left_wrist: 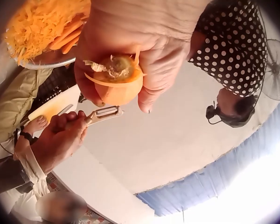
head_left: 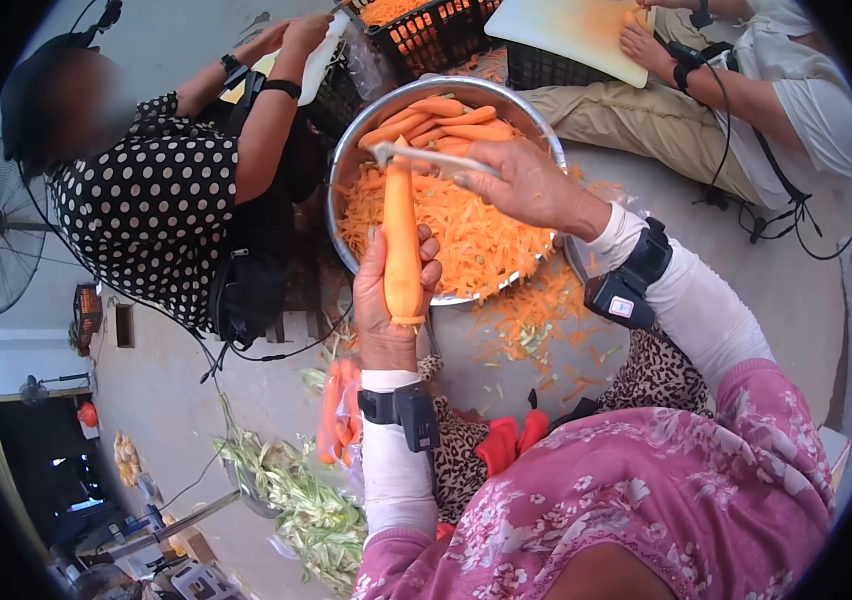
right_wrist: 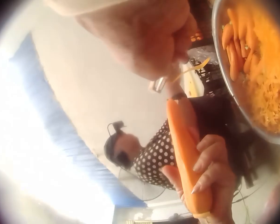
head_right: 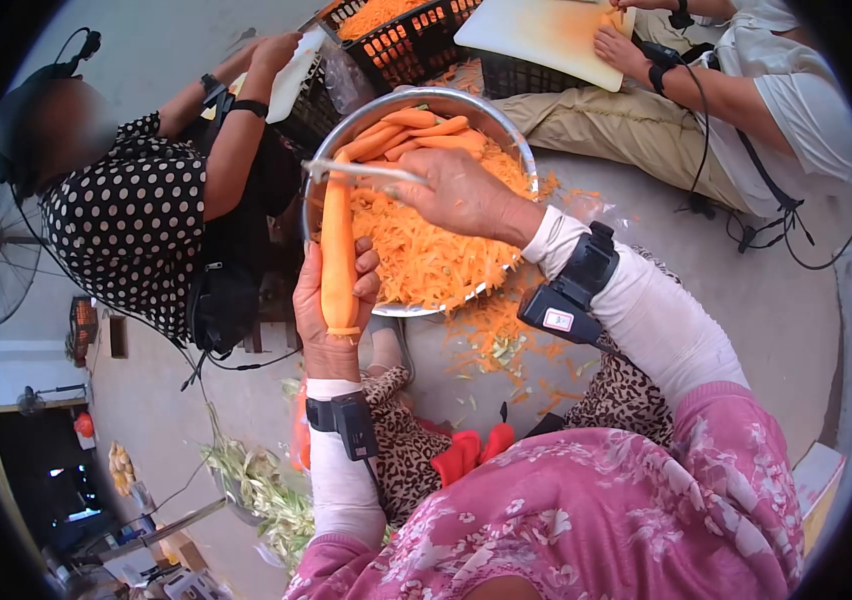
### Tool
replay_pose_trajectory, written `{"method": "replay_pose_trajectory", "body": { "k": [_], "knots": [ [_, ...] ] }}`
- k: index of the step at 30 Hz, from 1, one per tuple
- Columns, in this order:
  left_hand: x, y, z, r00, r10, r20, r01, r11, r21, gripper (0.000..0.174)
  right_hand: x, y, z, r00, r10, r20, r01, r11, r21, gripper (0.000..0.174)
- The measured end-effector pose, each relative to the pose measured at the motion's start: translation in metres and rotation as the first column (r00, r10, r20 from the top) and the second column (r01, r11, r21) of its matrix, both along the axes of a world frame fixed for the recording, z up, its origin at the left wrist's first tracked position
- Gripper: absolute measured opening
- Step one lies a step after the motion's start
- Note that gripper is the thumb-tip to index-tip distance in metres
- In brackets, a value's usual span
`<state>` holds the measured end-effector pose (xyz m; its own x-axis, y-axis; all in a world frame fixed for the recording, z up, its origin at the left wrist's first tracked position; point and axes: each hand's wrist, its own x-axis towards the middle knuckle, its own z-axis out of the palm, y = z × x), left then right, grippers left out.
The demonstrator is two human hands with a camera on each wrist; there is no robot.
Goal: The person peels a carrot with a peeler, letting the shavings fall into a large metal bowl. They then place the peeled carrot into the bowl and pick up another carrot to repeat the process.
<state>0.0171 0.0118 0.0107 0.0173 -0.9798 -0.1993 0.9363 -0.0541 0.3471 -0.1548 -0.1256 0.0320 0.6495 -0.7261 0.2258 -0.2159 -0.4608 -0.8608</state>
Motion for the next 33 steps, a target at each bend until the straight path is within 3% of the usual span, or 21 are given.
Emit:
{"method": "replay_pose_trajectory", "body": {
  "k": [1, 5, 7, 8, 10, 11, 12, 13, 14, 16, 19, 23, 25, 26, 28, 29, 32, 33],
  "knots": [
    [0.001, -0.001, -0.002, 0.997, -0.026, -0.077, 0.024, 0.999, -0.036, 0.04, 0.001, 0.009, 0.003, 0.994, 0.106, 0.014, -0.106, 0.994, 0.001, 0.024],
    [0.005, -0.006, -0.004, 0.998, 0.059, -0.031, -0.058, 0.997, 0.041, 0.038, 0.003, 0.03, 0.004, 0.964, 0.266, 0.003, -0.266, 0.964, -0.023, 0.023],
    [0.009, -0.009, -0.006, 0.999, -0.049, 0.02, 0.049, 0.998, -0.033, 0.04, 0.001, 0.033, 0.008, 0.91, 0.413, 0.014, -0.413, 0.908, 0.067, 0.023],
    [0.009, -0.009, -0.006, 0.999, -0.048, 0.018, 0.048, 0.998, -0.028, 0.04, 0.002, 0.03, 0.008, 0.91, 0.414, 0.014, -0.414, 0.907, 0.073, 0.023],
    [0.002, -0.011, 0.011, 0.99, 0.128, 0.061, -0.136, 0.981, 0.14, 0.037, 0.005, 0.021, 0.008, 0.926, 0.362, -0.109, -0.365, 0.931, -0.009, 0.022],
    [0.006, -0.011, 0.003, 0.993, 0.116, 0.0, -0.116, 0.989, 0.091, 0.035, 0.007, 0.015, 0.007, 0.925, 0.363, -0.109, -0.365, 0.931, -0.005, 0.022],
    [0.007, -0.011, 0.003, 0.993, 0.116, -0.001, -0.115, 0.989, 0.095, 0.035, 0.009, 0.009, 0.004, 0.967, 0.246, -0.073, -0.251, 0.966, -0.07, 0.022],
    [0.007, -0.012, 0.003, 0.998, 0.055, 0.036, -0.057, 0.996, 0.067, 0.034, 0.012, 0.002, 0.0, 0.992, 0.126, -0.03, -0.129, 0.983, -0.131, 0.022],
    [0.004, -0.01, 0.001, 0.997, -0.009, 0.08, 0.007, 1.0, 0.026, 0.034, 0.011, -0.007, -0.01, 0.992, 0.12, -0.026, -0.122, 0.982, -0.144, 0.022],
    [0.004, -0.009, -0.003, 0.993, -0.038, 0.11, 0.039, 0.999, -0.003, 0.036, 0.011, -0.036, -0.025, 0.988, -0.154, -0.019, 0.142, 0.947, -0.287, 0.022],
    [-0.003, -0.011, 0.004, 0.987, -0.052, 0.151, 0.056, 0.998, -0.022, 0.037, 0.002, -0.049, -0.026, 0.966, -0.26, -0.013, 0.246, 0.927, -0.285, 0.021],
    [0.0, -0.01, 0.004, 0.997, -0.001, 0.076, -0.001, 1.0, 0.019, 0.036, 0.002, -0.029, -0.011, 0.983, -0.175, -0.059, 0.168, 0.98, -0.103, 0.02],
    [0.0, -0.008, 0.003, 0.986, 0.071, 0.154, -0.082, 0.994, 0.068, 0.035, 0.003, -0.006, -0.002, 0.995, 0.098, 0.033, -0.098, 0.995, -0.01, 0.022],
    [0.0, -0.007, 0.002, 0.985, 0.068, 0.156, -0.079, 0.995, 0.068, 0.035, 0.002, 0.004, -0.001, 0.995, 0.095, 0.035, -0.095, 0.995, -0.01, 0.022],
    [-0.001, -0.003, 0.0, 0.983, 0.112, 0.145, -0.129, 0.985, 0.118, 0.035, 0.0, 0.023, 0.002, 0.96, 0.275, -0.045, -0.277, 0.96, -0.034, 0.025],
    [-0.002, 0.0, 0.0, 0.983, 0.11, 0.147, -0.128, 0.985, 0.115, 0.035, -0.001, 0.029, 0.004, 0.946, 0.317, -0.064, -0.315, 0.948, 0.037, 0.026],
    [-0.004, 0.005, -0.001, 0.976, 0.124, 0.18, -0.139, 0.987, 0.076, 0.035, 0.003, 0.025, -0.007, 0.969, 0.21, -0.126, -0.219, 0.974, -0.061, 0.025],
    [-0.002, 0.006, -0.002, 0.988, 0.071, 0.137, -0.072, 0.997, 0.003, 0.035, 0.004, 0.021, -0.006, 0.993, 0.112, -0.032, -0.114, 0.99, -0.083, 0.025]
  ]
}}
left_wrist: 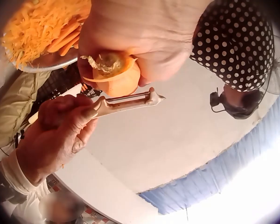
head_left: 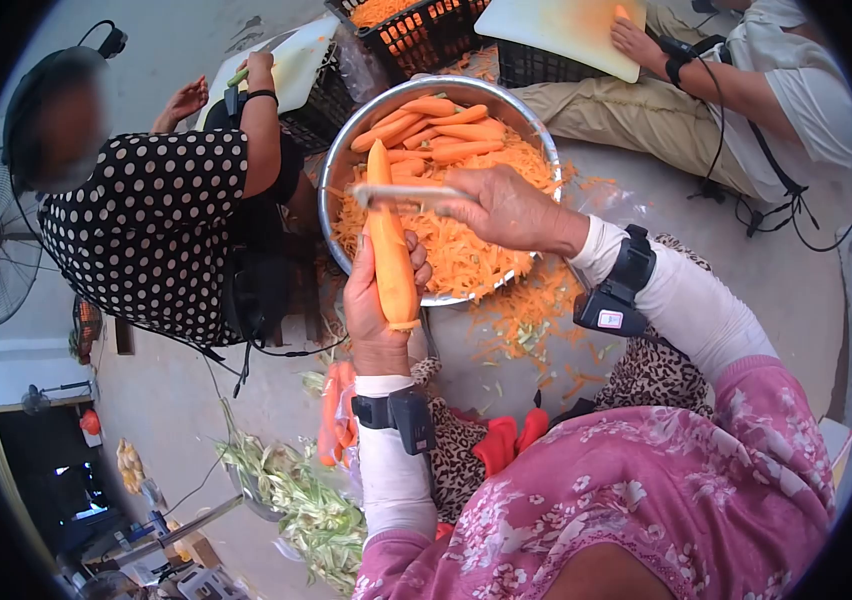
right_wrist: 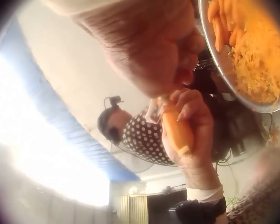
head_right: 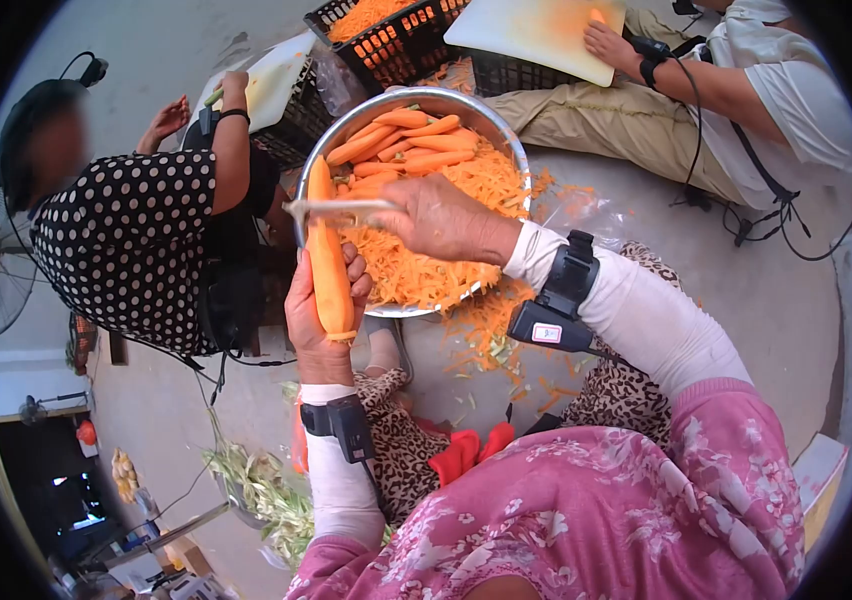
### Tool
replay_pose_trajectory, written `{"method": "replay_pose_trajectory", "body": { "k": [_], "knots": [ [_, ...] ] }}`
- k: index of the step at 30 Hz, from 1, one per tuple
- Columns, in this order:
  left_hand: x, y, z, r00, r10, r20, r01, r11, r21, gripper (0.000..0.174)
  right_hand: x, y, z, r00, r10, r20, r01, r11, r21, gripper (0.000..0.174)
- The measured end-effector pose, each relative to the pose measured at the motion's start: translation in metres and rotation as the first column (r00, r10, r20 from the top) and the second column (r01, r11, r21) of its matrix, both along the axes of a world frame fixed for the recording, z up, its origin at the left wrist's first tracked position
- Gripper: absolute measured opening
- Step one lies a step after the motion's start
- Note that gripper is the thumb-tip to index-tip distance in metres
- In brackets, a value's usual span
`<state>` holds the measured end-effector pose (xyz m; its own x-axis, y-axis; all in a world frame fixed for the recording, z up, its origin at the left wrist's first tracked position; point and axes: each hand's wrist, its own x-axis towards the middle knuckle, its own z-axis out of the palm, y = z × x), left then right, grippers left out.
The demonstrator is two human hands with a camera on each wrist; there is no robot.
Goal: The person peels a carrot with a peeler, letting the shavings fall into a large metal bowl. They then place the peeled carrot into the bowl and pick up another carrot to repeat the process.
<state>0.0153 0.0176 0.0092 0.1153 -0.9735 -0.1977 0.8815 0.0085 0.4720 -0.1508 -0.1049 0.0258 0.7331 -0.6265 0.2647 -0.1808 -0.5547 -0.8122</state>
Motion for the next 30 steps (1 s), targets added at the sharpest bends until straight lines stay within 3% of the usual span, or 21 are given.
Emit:
{"method": "replay_pose_trajectory", "body": {
  "k": [1, 4, 8, 10, 12, 14, 15, 18, 19, 21, 22, 23, 25, 29, 30],
  "knots": [
    [0.002, -0.001, 0.0, 0.997, -0.068, -0.031, 0.066, 0.995, -0.078, 0.034, 0.001, -0.008, -0.002, 1.0, -0.001, 0.002, 0.001, 1.0, -0.003, 0.025],
    [-0.002, -0.001, -0.004, 0.996, -0.079, -0.035, 0.077, 0.996, -0.048, 0.036, 0.004, -0.03, -0.011, 0.973, -0.227, -0.045, 0.225, 0.974, -0.033, 0.029],
    [-0.006, -0.005, -0.001, 0.996, -0.075, -0.046, 0.074, 0.997, -0.013, 0.037, 0.008, -0.032, -0.026, 0.956, -0.294, -0.004, 0.293, 0.954, -0.068, 0.025],
    [-0.005, -0.004, 0.0, 0.996, -0.073, -0.041, 0.073, 0.997, -0.005, 0.037, 0.008, -0.041, -0.032, 0.936, -0.343, -0.074, 0.335, 0.937, -0.101, 0.026],
    [-0.003, -0.004, 0.003, 0.988, -0.153, 0.01, 0.152, 0.976, -0.153, 0.039, 0.001, -0.053, -0.037, 0.922, -0.359, -0.143, 0.343, 0.931, -0.123, 0.026],
    [-0.002, -0.005, 0.007, 0.996, -0.081, 0.021, 0.082, 0.993, -0.082, 0.04, -0.003, -0.065, -0.042, 0.891, -0.388, -0.235, 0.355, 0.919, -0.174, 0.025],
    [-0.002, -0.005, 0.007, 0.999, -0.002, 0.034, 0.002, 1.0, -0.014, 0.041, -0.005, -0.063, -0.033, 0.892, -0.378, -0.247, 0.343, 0.923, -0.176, 0.025],
    [0.005, -0.008, 0.002, 0.998, 0.056, 0.039, -0.057, 0.997, 0.046, 0.041, -0.006, -0.05, -0.012, 0.925, -0.379, 0.011, 0.374, 0.91, -0.177, 0.024],
    [0.008, -0.008, 0.001, 0.997, 0.068, 0.032, -0.07, 0.996, 0.052, 0.04, -0.005, -0.048, -0.016, 0.926, -0.379, 0.006, 0.374, 0.911, -0.175, 0.024],
    [0.012, -0.008, -0.004, 0.997, 0.071, 0.027, -0.072, 0.997, 0.038, 0.038, -0.003, -0.049, -0.029, 0.959, -0.253, -0.127, 0.207, 0.933, -0.293, 0.021],
    [0.013, -0.008, -0.006, 0.992, 0.117, 0.038, -0.119, 0.99, 0.07, 0.035, -0.003, -0.05, -0.033, 0.922, -0.217, -0.32, 0.135, 0.957, -0.257, 0.019],
    [0.015, -0.008, -0.009, 0.985, 0.164, 0.052, -0.168, 0.981, 0.099, 0.033, -0.004, -0.051, -0.037, 0.922, -0.221, -0.319, 0.139, 0.956, -0.26, 0.019],
    [0.015, -0.01, -0.009, 0.976, 0.211, 0.051, -0.216, 0.966, 0.141, 0.031, 0.0, -0.046, -0.025, 0.962, -0.274, -0.005, 0.267, 0.941, -0.208, 0.018],
    [0.017, -0.011, -0.017, 0.958, 0.281, 0.046, -0.284, 0.933, 0.221, 0.028, 0.002, -0.043, -0.032, 0.963, -0.265, -0.053, 0.254, 0.954, -0.158, 0.022],
    [0.018, -0.012, -0.021, 0.963, 0.269, 0.022, -0.268, 0.941, 0.207, 0.027, 0.005, -0.038, -0.037, 0.968, -0.199, -0.154, 0.194, 0.98, -0.047, 0.024]
  ]
}}
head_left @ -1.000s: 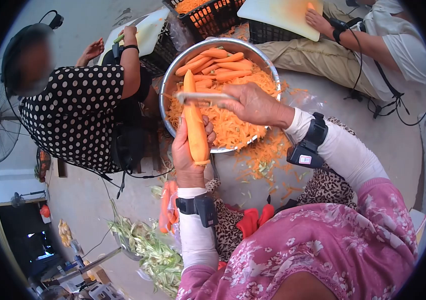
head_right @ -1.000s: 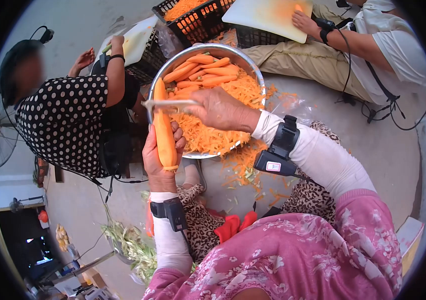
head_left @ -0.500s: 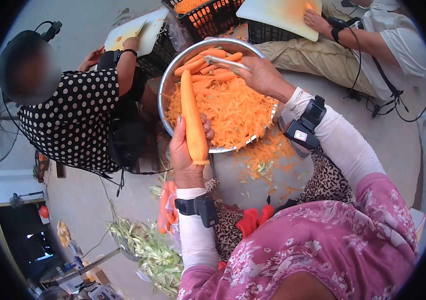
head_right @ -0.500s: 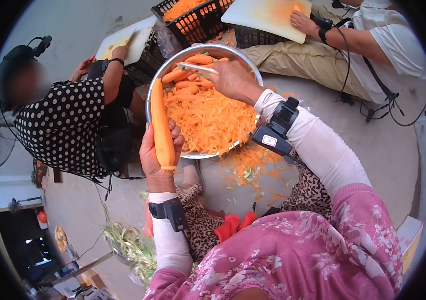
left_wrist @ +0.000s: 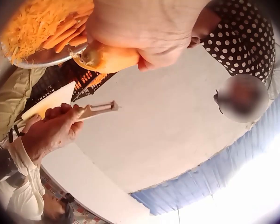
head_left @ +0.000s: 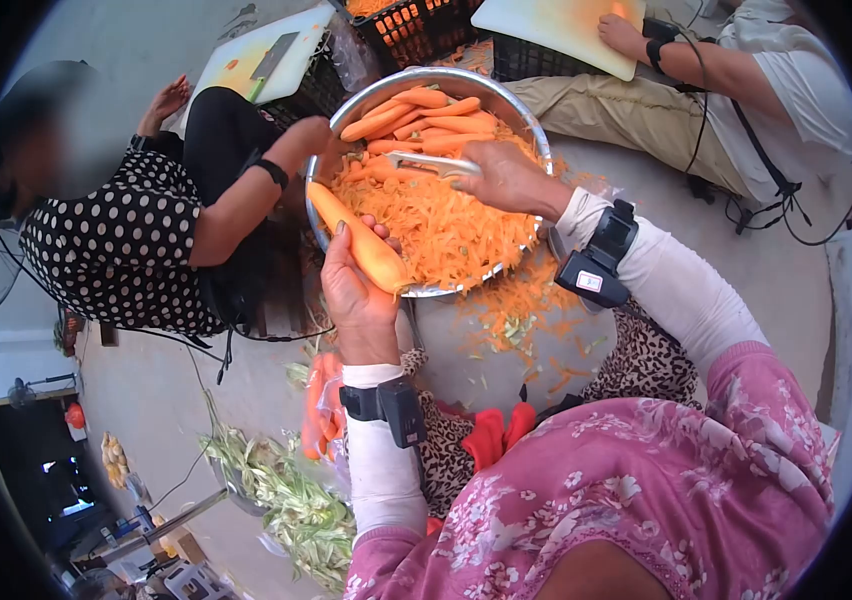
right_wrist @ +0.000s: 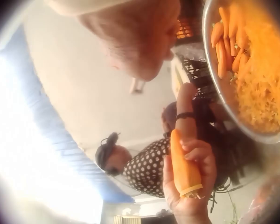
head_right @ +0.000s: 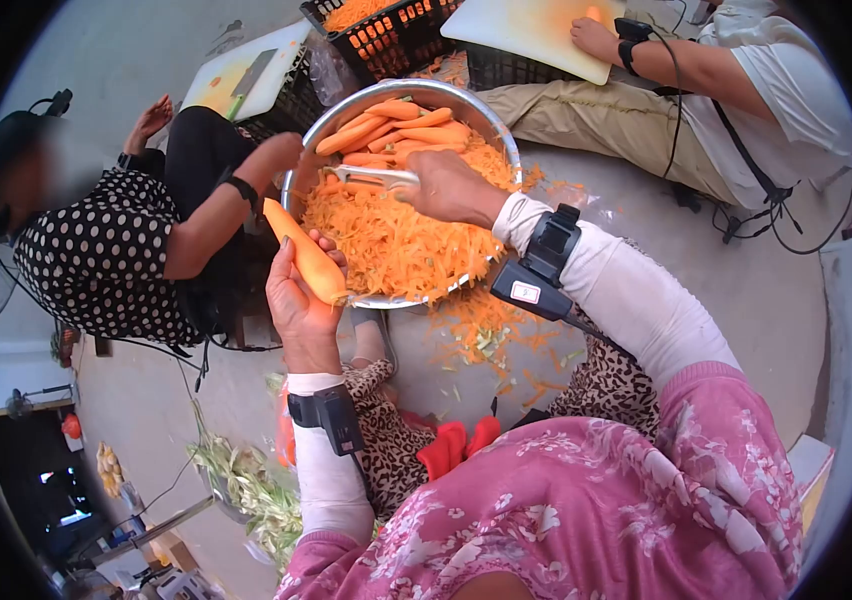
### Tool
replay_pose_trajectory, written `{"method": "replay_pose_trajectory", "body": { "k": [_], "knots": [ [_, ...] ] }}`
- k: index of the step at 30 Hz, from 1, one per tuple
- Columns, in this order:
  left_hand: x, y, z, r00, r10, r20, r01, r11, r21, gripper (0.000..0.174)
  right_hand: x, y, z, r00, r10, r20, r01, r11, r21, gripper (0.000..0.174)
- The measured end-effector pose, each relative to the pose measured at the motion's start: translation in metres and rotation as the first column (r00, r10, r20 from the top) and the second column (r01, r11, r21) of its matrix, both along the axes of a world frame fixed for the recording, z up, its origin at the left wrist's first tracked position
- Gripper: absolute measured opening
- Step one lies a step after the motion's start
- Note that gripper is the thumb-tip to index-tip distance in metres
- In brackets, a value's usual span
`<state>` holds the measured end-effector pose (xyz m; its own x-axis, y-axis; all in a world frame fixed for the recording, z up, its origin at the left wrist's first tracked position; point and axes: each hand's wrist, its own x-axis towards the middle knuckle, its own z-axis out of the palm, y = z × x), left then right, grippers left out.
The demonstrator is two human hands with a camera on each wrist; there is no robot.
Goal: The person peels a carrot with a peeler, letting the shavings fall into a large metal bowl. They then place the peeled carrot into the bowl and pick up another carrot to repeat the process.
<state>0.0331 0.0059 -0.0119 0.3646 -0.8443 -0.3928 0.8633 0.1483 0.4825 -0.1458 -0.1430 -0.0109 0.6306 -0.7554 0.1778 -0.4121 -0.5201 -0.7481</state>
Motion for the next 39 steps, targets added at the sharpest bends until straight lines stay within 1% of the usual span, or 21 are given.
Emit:
{"method": "replay_pose_trajectory", "body": {
  "k": [1, 3, 5, 7, 8, 9, 11, 12, 13, 14, 18, 20, 22, 25, 27, 28, 29, 33, 36, 38, 39],
  "knots": [
    [0.001, -0.001, -0.001, 1.0, -0.002, -0.003, 0.002, 1.0, -0.003, 0.027, 0.004, 0.007, 0.001, 0.995, 0.066, -0.073, -0.055, 0.989, 0.137, 0.027],
    [0.0, 0.0, -0.005, 0.999, 0.03, -0.043, -0.028, 0.998, 0.052, 0.028, 0.015, 0.024, 0.008, 0.996, 0.09, -0.025, -0.084, 0.98, 0.179, 0.031],
    [0.002, -0.001, -0.011, 0.999, 0.048, -0.024, -0.046, 0.996, 0.076, 0.027, 0.02, 0.05, 0.02, 0.965, 0.059, 0.256, -0.183, 0.849, 0.495, 0.028],
    [-0.001, -0.007, -0.01, 0.999, 0.05, -0.005, -0.049, 0.994, 0.097, 0.027, 0.028, 0.067, 0.01, 0.951, 0.067, 0.303, -0.23, 0.807, 0.544, 0.027],
    [-0.007, -0.009, -0.008, 0.996, 0.084, 0.027, -0.087, 0.988, 0.129, 0.028, 0.03, 0.074, 0.005, 0.934, 0.074, 0.35, -0.279, 0.762, 0.584, 0.027],
    [-0.013, -0.012, -0.005, 0.991, 0.12, 0.061, -0.128, 0.979, 0.158, 0.03, 0.031, 0.08, 0.007, 0.934, 0.074, 0.349, -0.277, 0.766, 0.58, 0.027],
    [-0.017, -0.012, -0.004, 0.992, 0.113, 0.061, -0.121, 0.981, 0.153, 0.032, 0.035, 0.088, 0.011, 0.871, -0.048, 0.489, -0.355, 0.627, 0.694, 0.028],
    [-0.017, -0.011, -0.005, 0.997, 0.055, 0.051, -0.063, 0.984, 0.167, 0.032, 0.034, 0.086, 0.013, 0.891, 0.033, 0.452, -0.374, 0.617, 0.692, 0.034],
    [-0.016, -0.01, -0.006, 0.999, -0.003, 0.042, -0.004, 0.983, 0.181, 0.032, 0.034, 0.087, 0.015, 0.891, 0.041, 0.451, -0.377, 0.619, 0.689, 0.034],
    [-0.019, -0.01, -0.007, 0.996, 0.02, 0.082, -0.038, 0.973, 0.226, 0.032, 0.033, 0.09, 0.017, 0.893, 0.057, 0.447, -0.379, 0.631, 0.676, 0.034],
    [-0.019, -0.009, -0.011, 0.994, 0.063, 0.093, -0.08, 0.978, 0.194, 0.031, 0.037, 0.091, 0.011, 0.87, 0.044, 0.491, -0.403, 0.639, 0.656, 0.031],
    [-0.019, -0.007, -0.001, 1.0, 0.03, -0.01, -0.029, 0.996, 0.09, 0.031, 0.037, 0.089, 0.012, 0.867, 0.029, 0.497, -0.403, 0.627, 0.667, 0.029],
    [-0.023, -0.006, 0.013, 0.999, 0.038, -0.006, -0.037, 0.995, 0.09, 0.032, 0.035, 0.086, 0.017, 0.831, -0.107, 0.546, -0.455, 0.434, 0.778, 0.032],
    [-0.022, -0.011, 0.014, 0.999, 0.037, -0.021, -0.035, 0.996, 0.081, 0.036, 0.024, 0.078, 0.032, 0.871, -0.081, 0.485, -0.415, 0.405, 0.814, 0.035],
    [-0.024, -0.013, 0.013, 1.0, -0.015, -0.011, 0.016, 0.995, 0.1, 0.037, 0.02, 0.074, 0.036, 0.883, -0.081, 0.463, -0.39, 0.424, 0.817, 0.036],
    [-0.021, -0.009, 0.012, 0.991, -0.131, 0.001, 0.131, 0.989, 0.071, 0.038, 0.019, 0.074, 0.039, 0.89, -0.084, 0.449, -0.374, 0.431, 0.822, 0.036],
    [-0.012, -0.009, -0.005, 0.987, -0.159, -0.022, 0.158, 0.987, -0.006, 0.036, 0.017, 0.074, 0.037, 0.892, -0.09, 0.443, -0.359, 0.452, 0.817, 0.036],
    [-0.022, -0.02, -0.001, 0.998, 0.035, 0.051, -0.041, 0.991, 0.127, 0.032, 0.01, 0.063, 0.041, 0.882, -0.059, 0.467, -0.397, 0.44, 0.805, 0.047],
    [-0.02, -0.028, -0.003, 0.997, 0.023, 0.075, -0.028, 0.997, 0.066, 0.037, 0.009, 0.054, 0.048, 0.886, -0.015, 0.463, -0.403, 0.467, 0.787, 0.048],
    [-0.023, -0.031, 0.001, 0.997, 0.036, 0.074, -0.04, 0.998, 0.056, 0.042, 0.007, 0.049, 0.058, 0.875, -0.019, 0.484, -0.425, 0.449, 0.786, 0.034],
    [-0.025, -0.033, 0.004, 0.997, 0.035, 0.073, -0.039, 0.998, 0.051, 0.042, 0.006, 0.044, 0.058, 0.876, -0.017, 0.483, -0.423, 0.453, 0.784, 0.034]
  ]
}}
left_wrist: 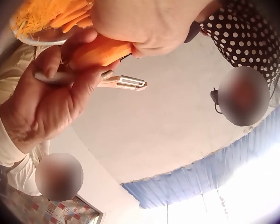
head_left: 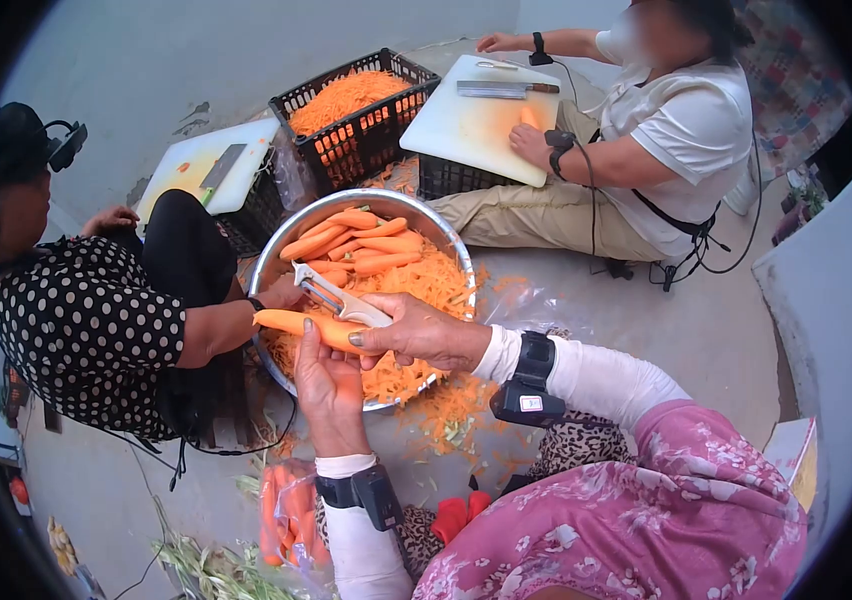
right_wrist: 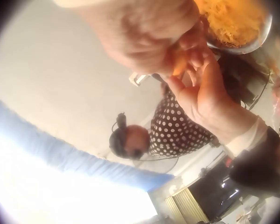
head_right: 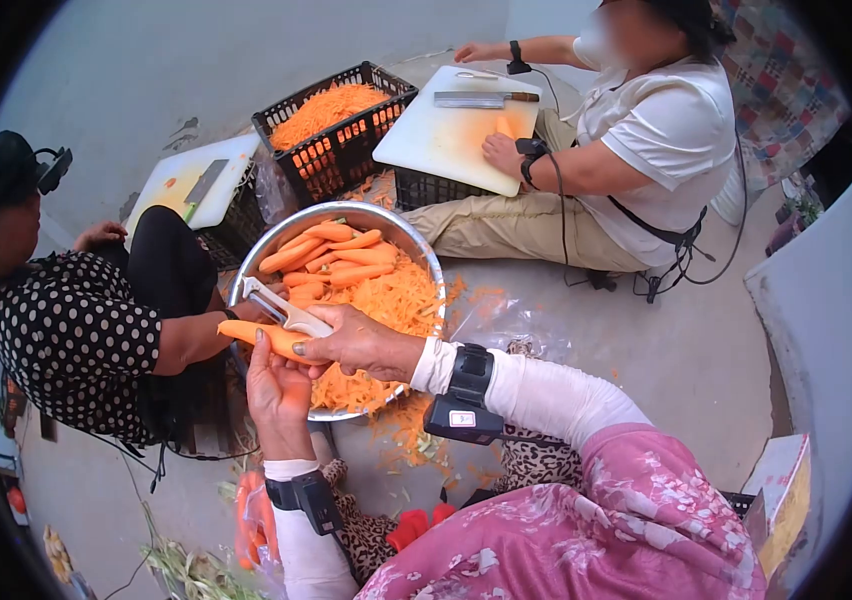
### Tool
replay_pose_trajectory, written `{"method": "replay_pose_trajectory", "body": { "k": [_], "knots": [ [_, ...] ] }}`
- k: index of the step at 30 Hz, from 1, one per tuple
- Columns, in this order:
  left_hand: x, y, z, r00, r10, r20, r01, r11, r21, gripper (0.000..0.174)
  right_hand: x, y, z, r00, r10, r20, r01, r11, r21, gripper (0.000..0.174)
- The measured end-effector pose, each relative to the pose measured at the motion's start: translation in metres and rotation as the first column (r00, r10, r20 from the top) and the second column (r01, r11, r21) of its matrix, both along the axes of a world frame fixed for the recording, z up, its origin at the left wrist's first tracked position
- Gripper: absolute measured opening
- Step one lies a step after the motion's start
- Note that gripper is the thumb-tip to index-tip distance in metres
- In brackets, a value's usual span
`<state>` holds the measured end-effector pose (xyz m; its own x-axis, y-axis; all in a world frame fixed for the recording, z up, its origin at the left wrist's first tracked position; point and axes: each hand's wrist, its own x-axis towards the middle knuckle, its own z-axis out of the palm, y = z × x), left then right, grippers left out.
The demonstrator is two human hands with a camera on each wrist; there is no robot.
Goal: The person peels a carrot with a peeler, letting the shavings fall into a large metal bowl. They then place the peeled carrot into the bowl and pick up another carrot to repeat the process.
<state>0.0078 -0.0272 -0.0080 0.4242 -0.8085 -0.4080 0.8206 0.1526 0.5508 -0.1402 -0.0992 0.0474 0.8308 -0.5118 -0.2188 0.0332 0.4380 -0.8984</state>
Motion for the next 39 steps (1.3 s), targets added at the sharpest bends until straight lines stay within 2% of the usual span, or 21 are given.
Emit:
{"method": "replay_pose_trajectory", "body": {
  "k": [2, 3, 10, 16, 20, 21, 24, 27, 29, 30, 32, 35, 39],
  "knots": [
    [-0.007, -0.003, 0.007, 0.999, 0.02, -0.03, -0.019, 0.999, 0.028, 0.041, -0.005, -0.011, -0.001, 0.998, 0.047, -0.045, -0.047, 0.999, -0.008, 0.047],
    [-0.012, -0.004, 0.016, 0.999, 0.015, -0.039, -0.015, 1.0, 0.019, 0.038, -0.008, -0.012, 0.004, 0.999, 0.014, -0.052, -0.014, 1.0, 0.011, 0.036],
    [-0.018, -0.015, 0.017, 0.996, -0.01, -0.091, 0.013, 0.999, 0.035, 0.033, -0.023, -0.035, -0.001, 0.998, 0.019, -0.066, -0.017, 0.999, 0.031, 0.042],
    [-0.015, -0.018, 0.011, 0.988, 0.031, -0.151, -0.016, 0.995, 0.099, 0.022, -0.034, -0.047, -0.016, 0.997, 0.059, -0.041, -0.057, 0.997, 0.044, 0.04],
    [0.0, -0.013, 0.001, 0.992, 0.022, -0.128, -0.017, 0.999, 0.043, 0.016, -0.04, -0.052, -0.023, 0.997, 0.077, -0.002, -0.076, 0.993, 0.092, 0.041],
    [0.0, -0.014, 0.007, 0.992, 0.067, -0.111, -0.055, 0.993, 0.101, 0.015, -0.041, -0.053, -0.024, 0.998, 0.062, -0.01, -0.061, 0.994, 0.095, 0.041],
    [0.002, -0.012, 0.007, 0.993, 0.083, -0.087, -0.074, 0.992, 0.106, 0.013, -0.052, -0.057, -0.028, 0.999, 0.043, 0.004, -0.043, 0.997, 0.065, 0.039],
    [0.005, -0.013, 0.008, 0.996, 0.091, -0.012, -0.089, 0.987, 0.136, 0.014, -0.059, -0.059, -0.029, 1.0, 0.002, -0.016, 0.0, 0.997, 0.081, 0.038],
    [-0.003, -0.008, 0.02, 0.98, 0.051, 0.191, -0.077, 0.988, 0.131, 0.015, -0.064, -0.059, -0.029, 0.999, -0.021, -0.046, 0.024, 0.997, 0.07, 0.038],
    [-0.006, -0.007, 0.023, 0.977, 0.073, 0.2, -0.102, 0.985, 0.141, 0.015, -0.064, -0.059, -0.03, 0.997, -0.033, -0.075, 0.038, 0.997, 0.06, 0.038],
    [-0.009, -0.007, 0.027, 0.936, -0.017, 0.35, -0.039, 0.988, 0.151, 0.016, -0.067, -0.064, -0.041, 0.995, -0.057, -0.085, 0.063, 0.996, 0.068, 0.036],
    [-0.011, -0.007, 0.028, 0.849, -0.074, 0.523, -0.062, 0.969, 0.239, 0.015, -0.07, -0.068, -0.045, 0.99, -0.06, -0.128, 0.07, 0.995, 0.077, 0.037],
    [-0.012, -0.009, 0.026, 0.756, -0.12, 0.644, -0.044, 0.972, 0.233, 0.011, -0.071, -0.077, -0.055, 0.983, -0.065, -0.171, 0.081, 0.993, 0.088, 0.037]
  ]
}}
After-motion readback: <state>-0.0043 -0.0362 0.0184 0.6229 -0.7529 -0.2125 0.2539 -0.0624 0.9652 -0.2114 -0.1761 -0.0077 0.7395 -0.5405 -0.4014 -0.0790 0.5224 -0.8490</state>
